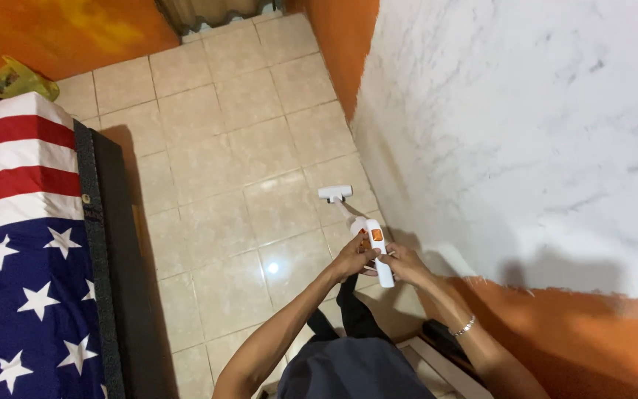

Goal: The person uses a handheld cordless vacuum to clean the tiled floor in a bedroom. They move the vacuum back and forth along the edges of the bed, a mirrored wardrobe, and a curtain, covering the visible floor area.

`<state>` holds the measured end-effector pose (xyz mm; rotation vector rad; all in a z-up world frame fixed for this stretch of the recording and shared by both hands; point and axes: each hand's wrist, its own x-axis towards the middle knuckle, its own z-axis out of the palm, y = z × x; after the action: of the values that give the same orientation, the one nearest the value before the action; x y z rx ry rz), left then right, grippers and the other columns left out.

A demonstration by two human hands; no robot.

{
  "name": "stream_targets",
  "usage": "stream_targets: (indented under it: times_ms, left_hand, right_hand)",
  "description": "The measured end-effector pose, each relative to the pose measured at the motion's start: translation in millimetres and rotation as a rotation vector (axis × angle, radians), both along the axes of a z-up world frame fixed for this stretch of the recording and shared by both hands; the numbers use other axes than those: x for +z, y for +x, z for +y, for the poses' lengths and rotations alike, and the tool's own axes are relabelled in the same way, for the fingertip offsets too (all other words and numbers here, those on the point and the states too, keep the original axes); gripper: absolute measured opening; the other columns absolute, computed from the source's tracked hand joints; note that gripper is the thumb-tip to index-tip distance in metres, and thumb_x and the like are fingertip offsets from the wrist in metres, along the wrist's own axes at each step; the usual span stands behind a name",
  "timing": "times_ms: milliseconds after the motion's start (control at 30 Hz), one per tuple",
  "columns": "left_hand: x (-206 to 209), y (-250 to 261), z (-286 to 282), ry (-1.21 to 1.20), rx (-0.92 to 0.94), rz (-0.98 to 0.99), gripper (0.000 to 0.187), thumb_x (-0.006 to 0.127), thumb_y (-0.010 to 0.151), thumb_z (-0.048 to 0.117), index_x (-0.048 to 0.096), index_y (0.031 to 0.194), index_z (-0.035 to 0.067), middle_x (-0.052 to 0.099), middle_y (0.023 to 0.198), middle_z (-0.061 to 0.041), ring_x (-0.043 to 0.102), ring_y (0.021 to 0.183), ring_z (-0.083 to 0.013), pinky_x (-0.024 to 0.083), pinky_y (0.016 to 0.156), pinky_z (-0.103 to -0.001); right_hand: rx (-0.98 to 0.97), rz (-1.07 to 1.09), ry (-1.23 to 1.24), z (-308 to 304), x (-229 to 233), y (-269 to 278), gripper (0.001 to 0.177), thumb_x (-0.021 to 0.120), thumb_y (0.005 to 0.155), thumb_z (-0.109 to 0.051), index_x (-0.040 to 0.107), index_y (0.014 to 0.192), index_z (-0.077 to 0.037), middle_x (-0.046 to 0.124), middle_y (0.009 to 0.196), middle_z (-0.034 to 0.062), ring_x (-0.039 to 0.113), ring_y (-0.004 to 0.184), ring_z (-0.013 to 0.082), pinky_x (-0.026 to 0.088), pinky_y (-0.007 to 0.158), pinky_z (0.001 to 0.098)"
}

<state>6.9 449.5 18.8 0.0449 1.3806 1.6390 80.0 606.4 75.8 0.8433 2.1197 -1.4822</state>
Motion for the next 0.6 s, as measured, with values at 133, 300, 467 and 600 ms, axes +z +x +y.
stream_targets:
  times_ms: [133,300,467,600]
  left_hand:
    - [21,17,-3,0.01,-0.048,0.003,0.051,0.071,0.097,0.019,0.045,0.14,0.007,0.061,0.107,-0.022,0.071,0.086,-0.0309,0.067,0.074,-0.047]
    - [19,12,2,0.009,-0.05,0.015,0.051,0.072,0.097,0.021,0.046,0.14,0.007,0.061,0.11,-0.022,0.071,0.09,-0.033,0.066,0.075,-0.048]
    - [-2,-17,16,-0.104,-0.018,0.062,0.051,0.067,0.099,0.018,0.046,0.144,0.009,0.061,0.112,-0.026,0.072,0.09,-0.0339,0.067,0.072,-0.044]
    - [-18,-64,38,-0.199,0.022,0.111,0.049,0.064,0.099,0.018,0.048,0.144,0.011,0.063,0.109,-0.024,0.069,0.089,-0.0305,0.067,0.073,-0.041]
  right_hand:
    - [-0.018,-0.003,-0.024,-1,7,25,0.043,0.068,0.087,-0.032,0.068,0.115,0.0,0.073,0.097,0.0262,0.073,0.086,0.0385,0.062,0.069,0.0508]
    - [0.012,0.058,-0.033,6,-12,24,0.043,0.065,0.091,-0.032,0.065,0.12,-0.001,0.073,0.101,0.0238,0.072,0.089,0.0376,0.062,0.069,0.051]
    - [0.011,0.064,-0.046,24,-61,-13,0.041,0.068,0.091,-0.033,0.065,0.118,-0.002,0.073,0.096,0.0216,0.072,0.083,0.0356,0.063,0.065,0.049]
    - [0.005,0.082,-0.09,27,-31,-66,0.04,0.069,0.089,-0.03,0.065,0.116,-0.001,0.07,0.094,0.0243,0.072,0.082,0.0362,0.063,0.062,0.0458]
